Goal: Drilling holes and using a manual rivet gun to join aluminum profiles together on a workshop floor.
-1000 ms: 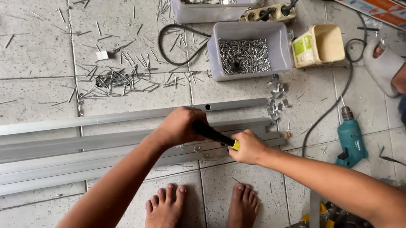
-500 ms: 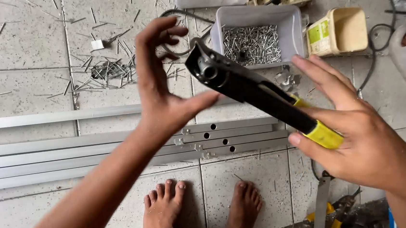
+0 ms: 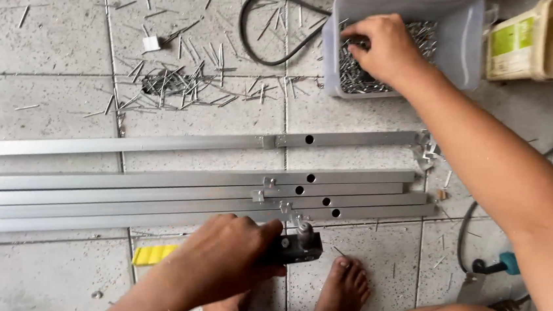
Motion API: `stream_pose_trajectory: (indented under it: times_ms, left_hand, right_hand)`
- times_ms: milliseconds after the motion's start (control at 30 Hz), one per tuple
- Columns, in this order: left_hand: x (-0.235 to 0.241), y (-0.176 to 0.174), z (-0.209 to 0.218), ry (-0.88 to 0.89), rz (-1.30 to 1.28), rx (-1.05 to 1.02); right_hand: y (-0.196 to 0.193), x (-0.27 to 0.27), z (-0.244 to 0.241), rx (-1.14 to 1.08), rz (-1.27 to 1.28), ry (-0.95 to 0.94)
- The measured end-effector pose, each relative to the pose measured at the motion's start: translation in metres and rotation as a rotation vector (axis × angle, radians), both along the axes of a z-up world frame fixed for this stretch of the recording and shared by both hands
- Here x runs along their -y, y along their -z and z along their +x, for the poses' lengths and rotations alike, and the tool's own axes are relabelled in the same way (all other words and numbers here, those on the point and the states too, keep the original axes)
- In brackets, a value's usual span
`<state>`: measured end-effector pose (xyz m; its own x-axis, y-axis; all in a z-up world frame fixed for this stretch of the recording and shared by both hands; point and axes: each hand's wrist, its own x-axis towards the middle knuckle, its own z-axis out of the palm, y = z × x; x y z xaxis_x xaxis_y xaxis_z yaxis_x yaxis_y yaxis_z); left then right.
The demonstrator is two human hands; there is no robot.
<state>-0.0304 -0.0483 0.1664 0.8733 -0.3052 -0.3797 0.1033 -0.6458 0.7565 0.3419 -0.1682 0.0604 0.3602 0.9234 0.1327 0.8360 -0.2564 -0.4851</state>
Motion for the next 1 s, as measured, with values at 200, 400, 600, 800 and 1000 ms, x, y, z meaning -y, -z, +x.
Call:
stream_pose_trajectory:
  times_ms: [200,400,600,800,1000]
  left_hand:
    - [0.017,0.010,-0.014,-0.074,0.104,-0.114]
    - [0.027,0.012,-0.002,-0.058,0.050,-0.072]
    - [0.041,0.016,0.019,-0.046,0.014,-0.017]
    - [0.046,0.006,0.027,0.004,-0.006,-0.010]
    - [0.040,0.001,0.019,0.016,0.029,0.038]
  right_hand:
    - [0.016,-0.002,0.013,-0.103,-0.072,0.011]
    - [-0.043,0.040,-0.008,0.163,-0.580,0.057]
    - [-0.119,0.078,-0.098,-0.380,-0.083,-0.005]
    - [-0.142,0.092,-0.168,-0.593,0.007,-0.278]
    - [-0.163,0.091,-0.182,-0.565,-0.011,-0.250]
